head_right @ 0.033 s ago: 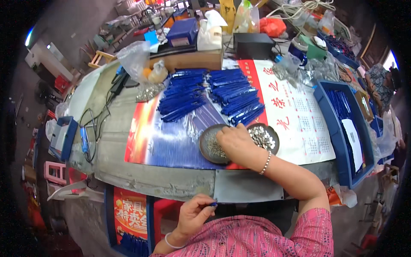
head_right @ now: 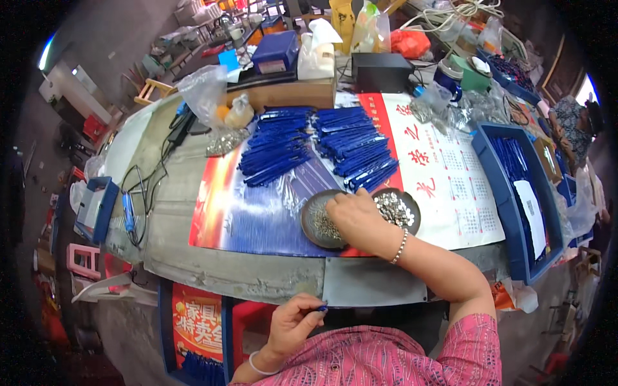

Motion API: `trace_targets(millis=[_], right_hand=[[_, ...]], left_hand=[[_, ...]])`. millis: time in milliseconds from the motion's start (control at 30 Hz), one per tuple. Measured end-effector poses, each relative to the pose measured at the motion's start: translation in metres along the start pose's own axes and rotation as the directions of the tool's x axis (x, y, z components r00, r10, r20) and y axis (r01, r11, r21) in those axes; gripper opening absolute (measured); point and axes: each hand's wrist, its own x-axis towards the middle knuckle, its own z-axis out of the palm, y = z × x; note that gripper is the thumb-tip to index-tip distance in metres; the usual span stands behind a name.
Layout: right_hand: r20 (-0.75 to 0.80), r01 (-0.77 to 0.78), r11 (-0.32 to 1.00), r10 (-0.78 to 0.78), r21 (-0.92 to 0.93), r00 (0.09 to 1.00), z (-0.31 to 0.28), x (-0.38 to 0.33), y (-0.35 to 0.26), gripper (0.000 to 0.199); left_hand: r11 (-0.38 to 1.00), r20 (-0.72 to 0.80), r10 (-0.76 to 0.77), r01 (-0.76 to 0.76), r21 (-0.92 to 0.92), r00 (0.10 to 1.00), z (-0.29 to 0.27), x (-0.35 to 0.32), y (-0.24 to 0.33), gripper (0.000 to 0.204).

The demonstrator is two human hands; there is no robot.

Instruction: Manually assembling small blue plastic components with metal pins on a workbench.

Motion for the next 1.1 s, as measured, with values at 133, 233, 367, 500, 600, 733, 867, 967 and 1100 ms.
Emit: trace_targets(millis=[133, 233, 367, 500, 600, 733, 867, 967, 1100], right_hand=[[0.005, -0.024, 0.999, 0.024, 0.023, 1.0, 0.004, -0.004, -0.003, 0.007], [-0.042, -0.018, 0.998, 0.021, 0.064, 0.999, 0.005, -0.006, -0.007, 0.008], [0.024, 0.014, 0.999, -0.015, 0.047, 1.0, 0.005, 0.001, -0.003, 0.007], [-0.058, 0.01, 0.992, -0.002, 0.124, 0.998, 0.018, 0.002, 0.011, 0.011], [-0.046, -0.096, 0.947, 0.115, 0.306, 0.992, 0.004, 0.004, 0.007, 0.016], [-0.096, -0.058, 0.877, 0.118, 0.477, 0.988, -0.006, 0.001, 0.009, 0.017], [0.033, -0.216, 0.673, 0.273, 0.707, 0.961, -0.01, -0.005, 0.011, 0.012], [0.142, -0.242, 0.306, 0.316, 0.921, 0.938, -0.017, -0.012, 0.01, 0.011], [0.248, -0.264, 0.021, 0.28, 0.964, 0.928, -0.039, -0.031, -0.006, 0.012]], left_hand=[[1.0, -0.003, -0.02, 0.02, -0.01, 1.0, 0.003, -0.003, 0.0, 0.018], [0.999, -0.002, -0.032, 0.032, 0.003, 0.999, 0.005, -0.002, 0.002, 0.018], [0.992, -0.066, -0.03, 0.038, 0.118, 0.997, 0.006, 0.006, 0.004, 0.017], [0.976, -0.077, 0.074, -0.056, 0.211, 0.994, 0.0, 0.013, 0.003, 0.017], [0.972, -0.099, 0.075, -0.051, 0.229, 0.992, -0.003, 0.012, 0.005, 0.017], [0.92, -0.055, 0.215, -0.184, 0.346, 0.975, -0.003, 0.014, 0.004, 0.018], [0.777, 0.053, 0.397, -0.366, 0.512, 0.916, 0.0, 0.02, 0.01, 0.022], [0.718, 0.051, 0.421, -0.367, 0.592, 0.906, 0.001, 0.019, 0.009, 0.025], [0.565, 0.168, 0.516, -0.481, 0.67, 0.84, -0.003, 0.021, 0.008, 0.029]])
